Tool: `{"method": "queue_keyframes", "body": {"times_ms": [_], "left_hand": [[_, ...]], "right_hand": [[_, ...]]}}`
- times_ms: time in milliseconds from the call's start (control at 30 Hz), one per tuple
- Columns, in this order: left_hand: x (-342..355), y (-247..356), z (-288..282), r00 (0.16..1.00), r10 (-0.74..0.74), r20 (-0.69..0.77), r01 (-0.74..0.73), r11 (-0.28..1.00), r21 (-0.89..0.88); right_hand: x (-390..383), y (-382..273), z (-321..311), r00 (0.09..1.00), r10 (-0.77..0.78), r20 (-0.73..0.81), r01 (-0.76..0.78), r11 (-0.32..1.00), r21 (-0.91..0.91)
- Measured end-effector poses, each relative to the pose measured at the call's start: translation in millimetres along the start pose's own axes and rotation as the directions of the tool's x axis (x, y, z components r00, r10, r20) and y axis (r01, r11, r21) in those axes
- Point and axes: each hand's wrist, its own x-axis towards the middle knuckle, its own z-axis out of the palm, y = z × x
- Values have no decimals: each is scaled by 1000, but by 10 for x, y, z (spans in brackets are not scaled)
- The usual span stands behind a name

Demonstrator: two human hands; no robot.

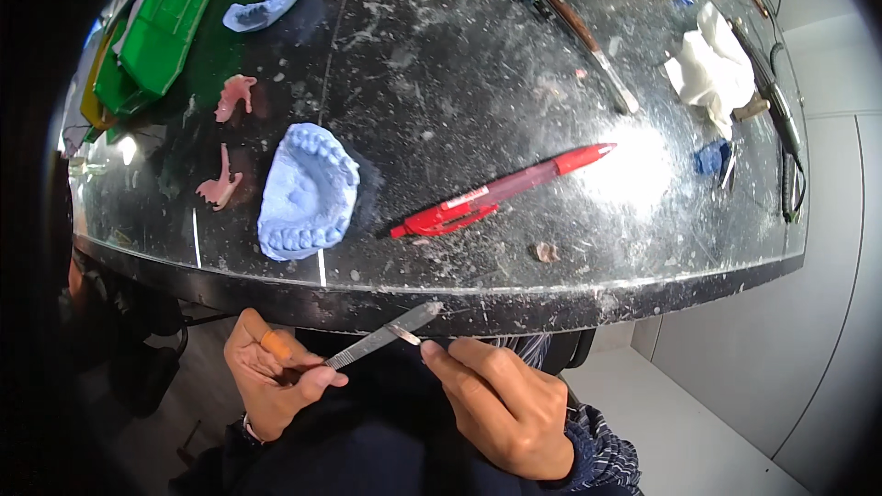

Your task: The person holds a blue dental mold and a pink denture base, then uses a metal file to shape and smooth a small white dental component by hand.

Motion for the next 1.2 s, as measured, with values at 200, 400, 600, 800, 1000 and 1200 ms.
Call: {"method": "queue_keyframes", "body": {"times_ms": [200, 400, 600, 800, 1000, 1200], "left_hand": [[-27, -73, -65, 996, -26, 87, 34, 995, -98], [-57, -76, -91, 999, -28, 40, 33, 993, -117], [-56, -48, -80, 999, -32, 32, 35, 995, -94], [-48, -75, -55, 999, -30, 33, 34, 991, -127], [-58, 21, -86, 999, -35, 36, 41, 988, -150], [-80, 51, -113, 999, -16, 45, 24, 985, -170]], "right_hand": [[53, 78, -25, 992, 61, -111, -63, 998, -15], [49, 20, -107, 984, 146, -104, -145, 989, 26], [69, 39, -105, 978, 191, -79, -194, 981, -27], [98, -18, -103, 995, 104, 6, -104, 994, 37], [403, 106, -437, 929, 118, -351, -199, 959, -202], [667, 435, -421, 944, -84, -318, -32, 939, -342]]}}
